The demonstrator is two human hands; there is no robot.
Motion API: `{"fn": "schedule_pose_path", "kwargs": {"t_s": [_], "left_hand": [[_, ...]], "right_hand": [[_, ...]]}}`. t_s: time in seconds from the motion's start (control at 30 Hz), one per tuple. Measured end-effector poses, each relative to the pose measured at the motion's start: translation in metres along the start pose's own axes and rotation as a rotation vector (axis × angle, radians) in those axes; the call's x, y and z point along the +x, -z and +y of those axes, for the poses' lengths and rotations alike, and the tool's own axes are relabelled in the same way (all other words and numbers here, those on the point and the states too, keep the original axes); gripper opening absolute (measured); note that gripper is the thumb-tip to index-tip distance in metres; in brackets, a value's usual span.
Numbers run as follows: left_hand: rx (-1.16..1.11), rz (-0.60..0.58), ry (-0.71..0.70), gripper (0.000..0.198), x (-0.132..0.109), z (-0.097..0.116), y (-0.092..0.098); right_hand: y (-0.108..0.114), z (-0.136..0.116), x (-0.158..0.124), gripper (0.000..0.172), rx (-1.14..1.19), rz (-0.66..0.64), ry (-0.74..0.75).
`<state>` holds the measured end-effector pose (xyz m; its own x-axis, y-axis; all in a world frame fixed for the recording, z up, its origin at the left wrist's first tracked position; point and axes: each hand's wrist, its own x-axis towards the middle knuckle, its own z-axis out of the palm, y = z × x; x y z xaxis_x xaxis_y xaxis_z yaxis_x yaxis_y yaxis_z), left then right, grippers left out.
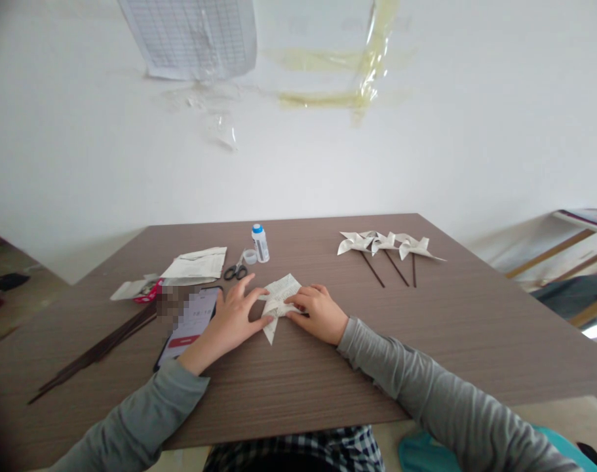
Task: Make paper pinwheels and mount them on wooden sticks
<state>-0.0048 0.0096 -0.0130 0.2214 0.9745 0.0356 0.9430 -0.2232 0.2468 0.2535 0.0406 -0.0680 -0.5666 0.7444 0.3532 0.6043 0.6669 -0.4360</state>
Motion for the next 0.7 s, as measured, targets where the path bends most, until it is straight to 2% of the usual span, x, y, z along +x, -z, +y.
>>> {"fn": "schedule_pose_path", "kwargs": {"t_s": [0.13,0.27,0.47,0.7], "left_hand": [[0.033,0.016,0.022,0.046,0.001,-0.006,0.0],[0.076,0.051,0.01,0.049,0.0,-0.009,0.0],[0.097,0.106,0.029,0.049,-0.002,-0.008,0.0],[0.023,0.158,0.012,0.041,-0.001,-0.003,0.001]], "right_hand": [[0.001,0.005,0.001,0.021,0.03,0.049,0.01],[0.01,0.01,0.003,0.028,-0.019,0.093,-0.031],[0.015,0.014,0.0,0.047,-0.077,-0.098,-0.011],[0.016,-0.001,0.0,0.042,-0.193,-0.132,0.003]]}}
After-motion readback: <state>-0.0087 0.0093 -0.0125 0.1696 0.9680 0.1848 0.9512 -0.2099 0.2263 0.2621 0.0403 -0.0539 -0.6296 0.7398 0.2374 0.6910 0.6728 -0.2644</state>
